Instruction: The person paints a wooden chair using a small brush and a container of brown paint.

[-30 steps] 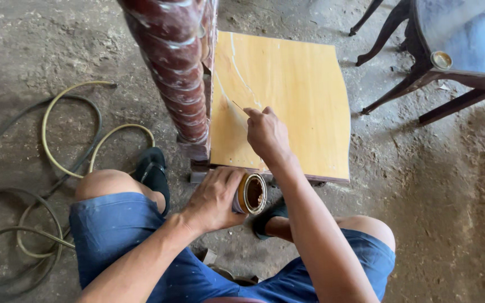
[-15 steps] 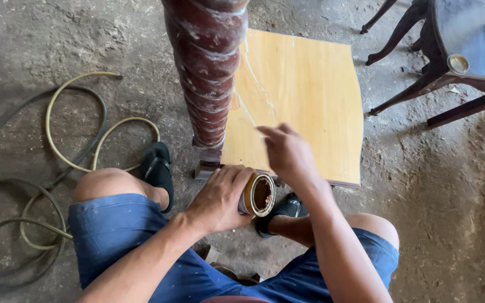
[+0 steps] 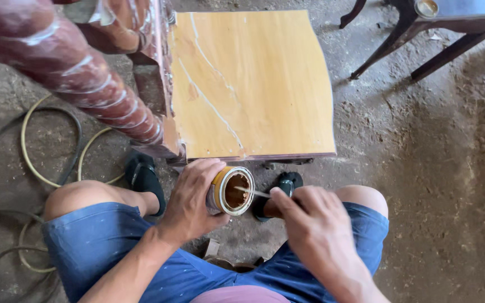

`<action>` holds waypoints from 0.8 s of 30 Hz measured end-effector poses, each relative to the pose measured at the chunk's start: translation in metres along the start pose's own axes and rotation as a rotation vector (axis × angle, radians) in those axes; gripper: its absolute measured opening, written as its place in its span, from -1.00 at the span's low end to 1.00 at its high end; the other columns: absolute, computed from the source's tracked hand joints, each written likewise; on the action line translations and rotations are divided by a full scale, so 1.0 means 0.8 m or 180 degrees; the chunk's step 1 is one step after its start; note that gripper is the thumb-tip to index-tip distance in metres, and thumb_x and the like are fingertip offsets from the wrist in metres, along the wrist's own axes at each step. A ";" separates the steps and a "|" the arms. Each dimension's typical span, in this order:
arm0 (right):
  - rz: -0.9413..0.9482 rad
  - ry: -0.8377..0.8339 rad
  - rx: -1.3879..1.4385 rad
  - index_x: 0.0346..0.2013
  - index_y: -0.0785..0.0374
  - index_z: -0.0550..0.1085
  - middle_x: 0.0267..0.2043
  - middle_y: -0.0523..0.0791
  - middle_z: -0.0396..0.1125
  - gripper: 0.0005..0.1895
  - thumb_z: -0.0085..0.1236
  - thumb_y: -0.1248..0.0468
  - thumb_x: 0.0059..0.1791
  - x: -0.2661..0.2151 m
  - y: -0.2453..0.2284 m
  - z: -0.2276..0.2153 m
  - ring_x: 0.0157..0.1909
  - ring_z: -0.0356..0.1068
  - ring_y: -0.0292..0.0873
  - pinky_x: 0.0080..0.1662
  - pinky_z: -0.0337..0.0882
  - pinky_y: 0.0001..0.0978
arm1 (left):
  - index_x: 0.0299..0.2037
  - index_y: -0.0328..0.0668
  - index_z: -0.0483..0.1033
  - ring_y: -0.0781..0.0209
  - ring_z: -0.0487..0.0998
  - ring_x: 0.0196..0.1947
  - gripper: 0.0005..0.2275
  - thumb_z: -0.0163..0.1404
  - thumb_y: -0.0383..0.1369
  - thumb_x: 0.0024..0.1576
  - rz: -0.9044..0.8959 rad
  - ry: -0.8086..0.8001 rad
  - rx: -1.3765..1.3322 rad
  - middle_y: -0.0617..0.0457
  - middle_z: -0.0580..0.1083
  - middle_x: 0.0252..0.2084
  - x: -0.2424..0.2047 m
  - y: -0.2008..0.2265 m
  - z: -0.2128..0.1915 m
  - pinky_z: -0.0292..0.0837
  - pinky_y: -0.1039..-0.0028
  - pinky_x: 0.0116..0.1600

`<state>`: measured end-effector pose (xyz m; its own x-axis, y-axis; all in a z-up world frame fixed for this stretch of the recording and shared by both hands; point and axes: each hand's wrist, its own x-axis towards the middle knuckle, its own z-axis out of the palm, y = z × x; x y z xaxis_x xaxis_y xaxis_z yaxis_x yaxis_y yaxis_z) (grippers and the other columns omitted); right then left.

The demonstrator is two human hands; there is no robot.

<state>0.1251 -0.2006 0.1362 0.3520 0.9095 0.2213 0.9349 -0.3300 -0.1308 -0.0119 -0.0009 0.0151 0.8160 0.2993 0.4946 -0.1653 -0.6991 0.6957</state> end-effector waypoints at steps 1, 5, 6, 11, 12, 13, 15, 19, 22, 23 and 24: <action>-0.0097 -0.0035 0.0169 -0.04 0.26 0.54 -0.31 -0.09 0.28 -0.56 0.18 0.42 -0.23 -0.001 -0.003 0.009 -0.26 0.36 -0.03 -0.17 0.38 -0.16 | 0.29 -0.30 0.21 -0.27 0.35 0.28 -0.12 0.38 -0.38 -0.32 0.0022 -0.0016 0.0008 -0.23 0.35 0.23 -0.001 0.006 0.002 0.23 0.02 0.39; -0.0240 -0.0182 0.0211 -0.09 0.35 0.49 -0.31 -0.07 0.27 -0.59 0.14 0.39 -0.24 -0.006 -0.017 0.043 -0.25 0.35 -0.01 -0.19 0.37 -0.14 | 0.27 -0.30 0.23 -0.24 0.37 0.22 -0.11 0.37 -0.38 -0.38 -0.0091 -0.0154 0.0190 -0.22 0.37 0.18 -0.006 0.025 0.010 0.26 0.02 0.31; -0.0304 -0.0288 0.0224 -0.07 0.39 0.47 -0.30 -0.07 0.28 -0.56 0.14 0.37 -0.24 -0.006 -0.020 0.053 -0.24 0.34 -0.01 -0.18 0.36 -0.15 | 0.27 -0.28 0.23 -0.23 0.38 0.21 -0.12 0.36 -0.39 -0.37 -0.0041 -0.0175 0.0243 -0.20 0.37 0.17 -0.007 0.026 0.012 0.28 0.04 0.29; -0.0578 -0.0303 0.0468 -0.13 0.39 0.47 -0.29 -0.05 0.29 -0.58 0.14 0.34 -0.27 -0.007 -0.017 0.086 -0.24 0.37 0.01 -0.20 0.36 -0.13 | 0.25 -0.26 0.26 -0.23 0.39 0.19 -0.12 0.35 -0.40 -0.40 0.0045 -0.0267 0.0298 -0.18 0.38 0.14 -0.008 0.023 0.016 0.29 0.04 0.27; -0.0498 -0.0377 0.0671 -0.21 0.33 0.48 -0.34 -0.07 0.30 -0.68 0.16 0.36 -0.26 -0.006 -0.010 0.085 -0.28 0.38 0.01 -0.22 0.37 -0.12 | 0.24 -0.27 0.26 -0.23 0.38 0.18 -0.13 0.36 -0.38 -0.40 0.0040 -0.0314 0.0269 -0.19 0.38 0.14 -0.010 0.021 0.015 0.29 0.03 0.27; -0.0414 -0.0458 0.0875 -0.30 0.26 0.50 -0.40 -0.08 0.31 -0.77 0.18 0.37 -0.24 -0.005 -0.004 0.082 -0.32 0.39 0.00 -0.24 0.38 -0.11 | 0.24 -0.27 0.26 -0.23 0.38 0.18 -0.13 0.36 -0.38 -0.40 0.0024 -0.0312 0.0266 -0.19 0.38 0.14 -0.011 0.020 0.014 0.29 0.03 0.27; -0.0245 -0.0251 0.0839 -0.34 0.22 0.53 -0.43 -0.09 0.33 -0.81 0.20 0.37 -0.24 -0.005 0.008 0.067 -0.36 0.39 0.02 -0.26 0.39 -0.11 | 0.25 -0.31 0.25 -0.26 0.39 0.19 -0.14 0.36 -0.39 -0.36 0.0042 -0.0301 0.0253 -0.23 0.38 0.15 -0.014 0.017 0.015 0.29 0.01 0.28; 0.0377 0.0015 0.0769 -0.34 0.19 0.59 -0.41 -0.08 0.44 -0.83 0.21 0.39 -0.22 0.002 0.039 0.040 -0.30 0.46 0.04 -0.20 0.44 -0.12 | 0.23 -0.35 0.24 -0.24 0.41 0.19 -0.18 0.38 -0.37 -0.29 -0.0165 0.0022 0.0204 -0.26 0.39 0.13 -0.011 0.004 0.015 0.29 0.00 0.29; 0.1291 -0.0152 0.1102 -0.24 0.20 0.59 -0.32 -0.02 0.48 -0.83 0.18 0.39 -0.11 -0.002 0.050 0.051 -0.23 0.53 0.04 -0.17 0.51 -0.16 | 0.20 -0.38 0.24 -0.23 0.45 0.13 -0.19 0.40 -0.35 -0.29 -0.0347 0.0103 0.0312 -0.28 0.42 0.07 -0.010 -0.002 0.012 0.27 -0.03 0.24; 0.1304 -0.0157 0.1091 -0.24 0.20 0.59 -0.32 -0.02 0.48 -0.83 0.18 0.39 -0.11 -0.003 0.053 0.061 -0.23 0.53 0.04 -0.17 0.51 -0.16 | 0.18 -0.36 0.25 -0.24 0.45 0.12 -0.21 0.39 -0.36 -0.29 -0.0520 0.0078 0.0382 -0.28 0.43 0.06 -0.011 -0.003 0.011 0.29 0.00 0.23; 0.1281 -0.0131 0.1061 -0.18 0.21 0.57 -0.27 0.01 0.47 -0.79 0.16 0.40 -0.10 -0.003 0.054 0.075 -0.19 0.50 0.11 -0.16 0.50 -0.11 | 0.16 -0.34 0.27 -0.25 0.45 0.11 -0.23 0.38 -0.36 -0.29 -0.0692 0.0053 0.0453 -0.27 0.44 0.05 -0.011 -0.003 0.011 0.31 0.03 0.22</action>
<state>0.1617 -0.2019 0.0720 0.6720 0.7387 0.0529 0.6584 -0.5631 -0.4994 -0.0139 -0.0082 0.0045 0.8144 0.4623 0.3507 0.0936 -0.7011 0.7069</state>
